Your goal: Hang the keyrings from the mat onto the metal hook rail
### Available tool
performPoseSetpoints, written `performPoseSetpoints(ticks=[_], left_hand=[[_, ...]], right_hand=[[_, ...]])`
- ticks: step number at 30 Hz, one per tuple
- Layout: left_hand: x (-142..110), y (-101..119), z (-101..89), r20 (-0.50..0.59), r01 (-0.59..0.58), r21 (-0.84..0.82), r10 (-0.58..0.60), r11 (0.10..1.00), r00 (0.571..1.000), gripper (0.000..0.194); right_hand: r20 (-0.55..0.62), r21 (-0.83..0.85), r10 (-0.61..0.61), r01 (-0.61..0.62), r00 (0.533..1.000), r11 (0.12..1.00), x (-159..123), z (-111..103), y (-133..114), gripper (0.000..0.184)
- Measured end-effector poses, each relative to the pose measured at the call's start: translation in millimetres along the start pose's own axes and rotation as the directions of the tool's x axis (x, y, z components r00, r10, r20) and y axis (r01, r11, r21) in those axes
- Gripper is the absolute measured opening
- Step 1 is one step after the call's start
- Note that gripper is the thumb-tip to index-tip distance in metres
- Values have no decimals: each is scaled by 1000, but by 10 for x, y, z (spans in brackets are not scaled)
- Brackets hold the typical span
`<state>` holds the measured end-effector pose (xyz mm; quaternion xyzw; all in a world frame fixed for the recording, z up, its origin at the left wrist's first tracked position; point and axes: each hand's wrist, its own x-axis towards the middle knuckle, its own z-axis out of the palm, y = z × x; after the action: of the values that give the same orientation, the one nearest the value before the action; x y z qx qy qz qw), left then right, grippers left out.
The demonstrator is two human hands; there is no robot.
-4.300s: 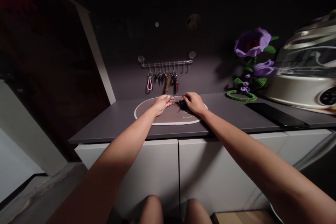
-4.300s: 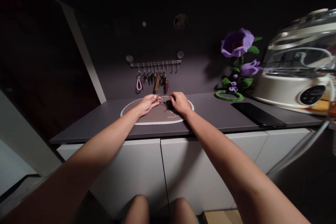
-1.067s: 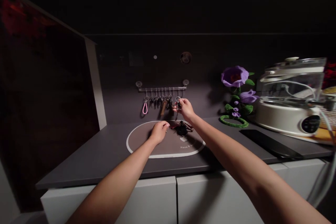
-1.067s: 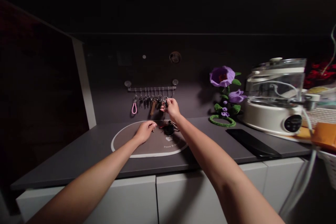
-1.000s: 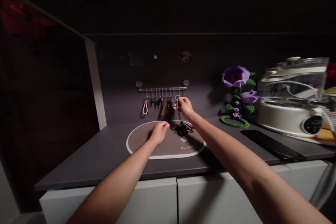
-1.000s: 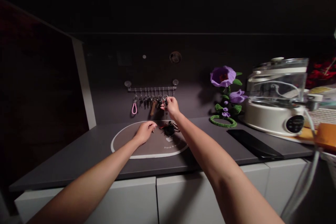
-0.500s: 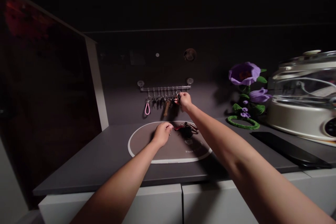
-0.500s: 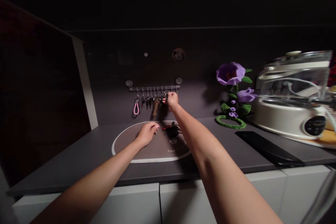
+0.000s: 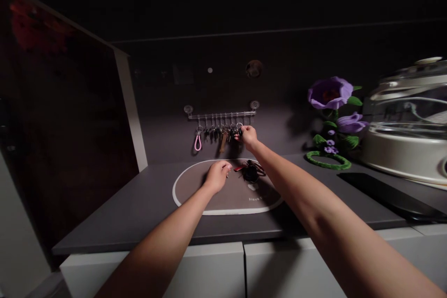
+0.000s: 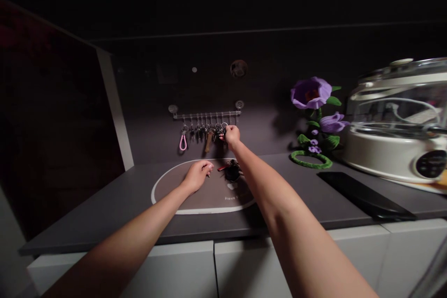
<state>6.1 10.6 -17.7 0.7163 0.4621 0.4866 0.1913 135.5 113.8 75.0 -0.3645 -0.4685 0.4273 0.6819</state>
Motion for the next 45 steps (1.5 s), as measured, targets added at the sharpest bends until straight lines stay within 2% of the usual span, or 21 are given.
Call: performPoseSetpoints(ticks=[4, 10, 16, 22, 28, 30, 33, 38, 42, 45], left_hand=[[-3, -4, 2, 3, 6, 0, -6, 1000, 1000, 17], [-2, -41, 19, 21, 22, -34, -21, 999, 1000, 17], [8, -91, 37, 29, 61, -64, -59, 996, 998, 17], [-38, -4, -4, 46, 148, -111, -144, 983, 989, 12], [-35, 226, -65, 76, 289, -25, -286, 957, 955, 16], [-6, 302, -53, 67, 299, 3, -298, 954, 952, 20], [42, 381, 23, 63, 239, 35, -241, 970, 968, 18], [67, 412, 247, 93, 51, 120, -62, 992, 994, 27], [30, 411, 362, 110, -118, 233, 94, 965, 989, 30], [5, 392, 380, 114, -151, 294, 123, 944, 986, 39]], right_hand=[[4, -27, -23, 23, 1000, 999, 41, -36, 59, 4], [17, -190, -160, 160, 987, 969, 97, -142, 144, 11], [69, -199, -128, 140, 989, 970, 16, -237, 126, 17], [62, -185, -87, 97, 994, 978, -255, -402, -17, 18], [79, -192, -79, 93, 994, 977, -668, -597, -155, 16], [82, -220, -103, 119, 991, 968, -789, -677, -150, 15], [83, -308, -189, 206, 978, 929, -933, -825, -88, 16], [122, -518, -344, 356, 931, 778, -1073, -1048, 33, 18], [192, -632, -389, 417, 901, 653, -1088, -1081, 75, 17], [248, -702, -382, 437, 890, 562, -1059, -1052, 94, 19]])
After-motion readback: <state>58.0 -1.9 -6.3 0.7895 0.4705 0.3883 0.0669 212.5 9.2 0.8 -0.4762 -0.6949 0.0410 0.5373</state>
